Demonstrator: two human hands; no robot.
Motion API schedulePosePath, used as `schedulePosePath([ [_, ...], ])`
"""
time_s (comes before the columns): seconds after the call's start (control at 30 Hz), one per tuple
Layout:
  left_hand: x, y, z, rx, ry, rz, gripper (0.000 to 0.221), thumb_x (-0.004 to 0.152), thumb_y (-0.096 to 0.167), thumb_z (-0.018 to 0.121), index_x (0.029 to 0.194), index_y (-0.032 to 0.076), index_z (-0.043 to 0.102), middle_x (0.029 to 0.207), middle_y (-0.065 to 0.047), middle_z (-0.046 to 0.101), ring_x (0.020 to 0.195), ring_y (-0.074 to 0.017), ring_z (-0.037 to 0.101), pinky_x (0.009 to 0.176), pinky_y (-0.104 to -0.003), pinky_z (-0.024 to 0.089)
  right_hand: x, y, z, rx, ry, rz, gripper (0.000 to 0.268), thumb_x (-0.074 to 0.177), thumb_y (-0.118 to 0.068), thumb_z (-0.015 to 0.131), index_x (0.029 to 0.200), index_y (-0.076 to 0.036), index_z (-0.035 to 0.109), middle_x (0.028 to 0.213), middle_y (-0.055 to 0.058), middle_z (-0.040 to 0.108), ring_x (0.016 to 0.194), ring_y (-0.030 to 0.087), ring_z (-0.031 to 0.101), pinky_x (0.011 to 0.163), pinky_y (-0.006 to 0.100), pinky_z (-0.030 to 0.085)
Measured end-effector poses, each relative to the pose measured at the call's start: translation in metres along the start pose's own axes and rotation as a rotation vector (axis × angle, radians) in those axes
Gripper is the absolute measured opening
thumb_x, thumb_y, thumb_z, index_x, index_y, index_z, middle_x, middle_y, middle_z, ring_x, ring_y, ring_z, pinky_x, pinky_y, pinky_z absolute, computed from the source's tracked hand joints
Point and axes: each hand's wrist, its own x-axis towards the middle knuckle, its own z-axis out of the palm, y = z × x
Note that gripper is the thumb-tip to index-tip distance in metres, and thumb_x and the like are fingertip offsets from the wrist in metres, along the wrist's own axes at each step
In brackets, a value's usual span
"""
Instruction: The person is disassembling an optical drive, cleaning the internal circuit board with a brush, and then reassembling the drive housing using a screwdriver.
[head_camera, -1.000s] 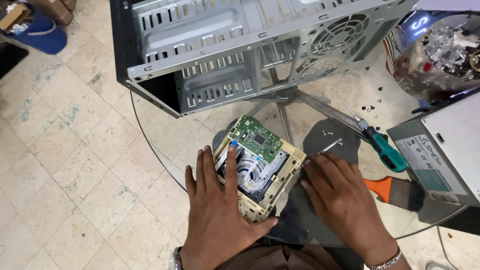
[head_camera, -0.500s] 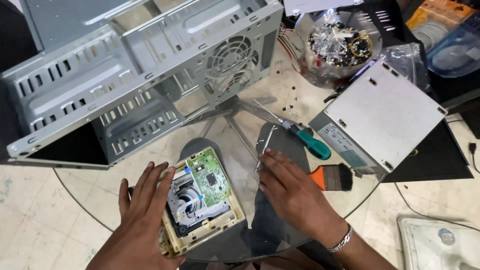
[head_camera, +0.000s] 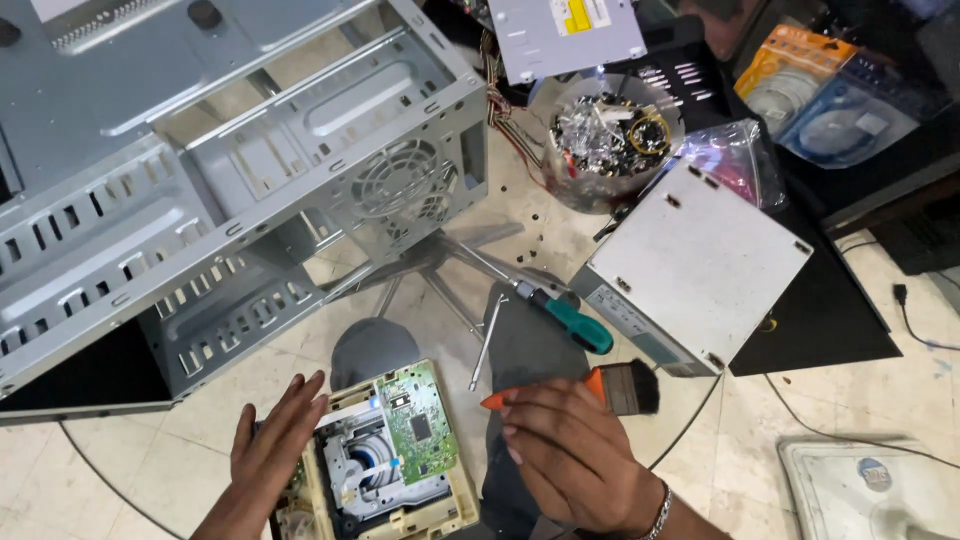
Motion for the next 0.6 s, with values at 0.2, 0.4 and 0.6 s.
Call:
schedulePosePath([
  [0.2,0.001,-0.036,0.016,-0.645,0.489,0.273,0.088,0.084,0.068,0.044,0.152,0.013,0.041,0.166,-0.012,0.037,0.159,-0.0297,0.030,0.124,-0.051,0.028,0.001,-0.005,-0.004,0.031,0.177,0.091,0.017,0.091,-0.013,0.065,0.077,-0.004,0.070,0.078,0.009,0.075,0.068,0.021,0.078,0.064,0.032,0.066],
  [0.4,0.014,-0.017,0.030,-0.654,0.565,-0.036,0.053,0.096,0.036,0.038,0.145,0.022,0.055,0.164,0.003,0.040,0.158,-0.0172,0.029,0.128,-0.045,0.026,0.021,0.068,-0.187,0.187,-0.472,0.054,0.036,0.097,-0.033,0.049,0.062,-0.024,0.053,0.057,-0.011,0.058,0.046,0.010,0.054,0.057,0.028,0.057],
  [0.6,0.008,0.031,0.034,-0.660,0.788,0.120,0.101,0.061,0.035,0.078,0.153,0.010,0.042,0.154,-0.016,0.049,0.148,-0.0305,0.047,0.119,-0.047,0.036,0.161,0.235,-0.147,-0.330,-0.078,0.496,0.016,0.115,0.002,0.062,0.126,0.013,0.067,0.103,0.025,0.071,0.082,0.026,0.071,0.066,0.025,0.060],
])
